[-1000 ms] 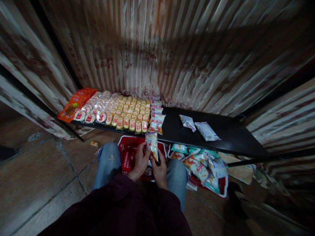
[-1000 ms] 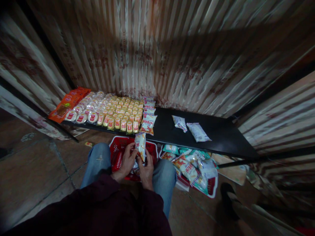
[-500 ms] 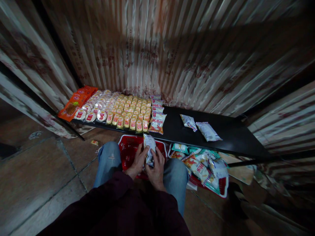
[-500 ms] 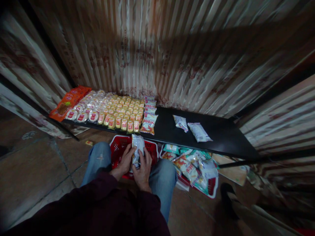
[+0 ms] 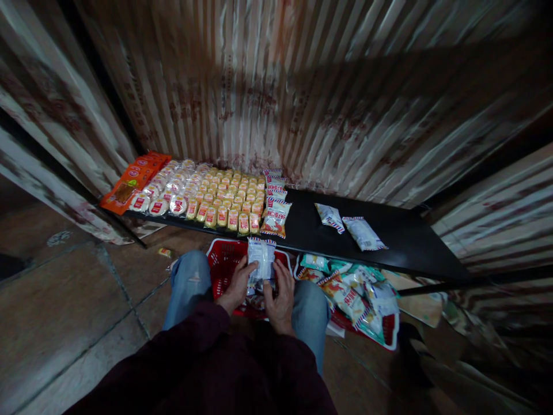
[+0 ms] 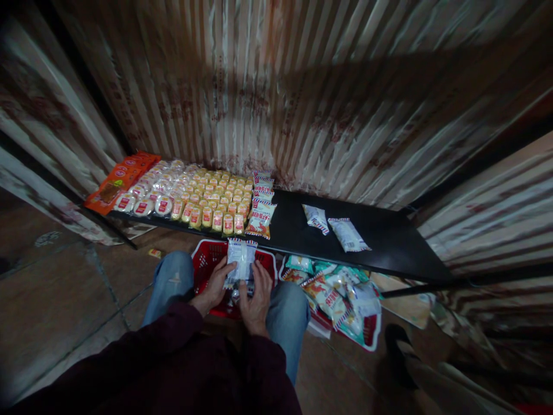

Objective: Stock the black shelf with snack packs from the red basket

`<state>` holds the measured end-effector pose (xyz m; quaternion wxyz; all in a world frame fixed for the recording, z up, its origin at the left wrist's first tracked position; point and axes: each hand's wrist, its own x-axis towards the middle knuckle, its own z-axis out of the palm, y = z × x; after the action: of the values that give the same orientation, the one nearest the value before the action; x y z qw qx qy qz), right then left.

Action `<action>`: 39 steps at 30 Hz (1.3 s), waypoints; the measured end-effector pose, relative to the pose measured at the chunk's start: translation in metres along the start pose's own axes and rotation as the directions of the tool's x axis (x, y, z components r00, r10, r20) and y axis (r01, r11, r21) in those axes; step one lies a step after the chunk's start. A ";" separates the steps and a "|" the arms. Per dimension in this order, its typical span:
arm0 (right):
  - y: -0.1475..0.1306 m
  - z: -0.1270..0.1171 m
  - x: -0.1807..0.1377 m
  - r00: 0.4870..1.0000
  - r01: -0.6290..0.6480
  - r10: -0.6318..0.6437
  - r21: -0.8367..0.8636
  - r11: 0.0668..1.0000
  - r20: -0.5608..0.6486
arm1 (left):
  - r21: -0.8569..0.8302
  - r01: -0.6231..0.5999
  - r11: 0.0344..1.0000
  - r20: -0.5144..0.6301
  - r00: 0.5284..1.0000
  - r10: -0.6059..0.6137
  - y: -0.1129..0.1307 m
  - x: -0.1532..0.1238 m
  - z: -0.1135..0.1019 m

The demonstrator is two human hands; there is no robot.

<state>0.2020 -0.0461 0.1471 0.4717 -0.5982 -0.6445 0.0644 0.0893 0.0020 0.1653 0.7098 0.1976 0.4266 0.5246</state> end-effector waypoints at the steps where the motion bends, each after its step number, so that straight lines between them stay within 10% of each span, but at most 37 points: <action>1: 0.001 0.000 0.001 1.000 0.002 -0.002 -0.007 1.000 -0.003 | -0.003 0.002 1.000 0.008 1.000 -0.002 0.000 0.000 0.000; 19: 0.012 0.010 -0.007 0.966 -0.256 0.257 0.090 0.962 -0.001 | 0.106 -0.123 0.987 0.056 0.992 0.117 -0.008 0.001 -0.001; 29: 0.001 0.002 0.003 0.717 -0.683 0.576 0.558 0.472 0.392 | 0.589 -0.264 0.764 0.096 0.961 0.259 -0.005 -0.003 0.002; 39: 0.017 0.001 0.009 0.659 -0.667 0.656 0.688 0.286 0.367 | 0.670 -0.236 0.704 0.032 0.956 0.290 -0.001 0.003 0.000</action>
<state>0.2143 -0.0335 0.1400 0.6060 -0.5415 -0.2451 0.5287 0.0901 0.0043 0.1632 0.4930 0.4766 0.5797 0.4402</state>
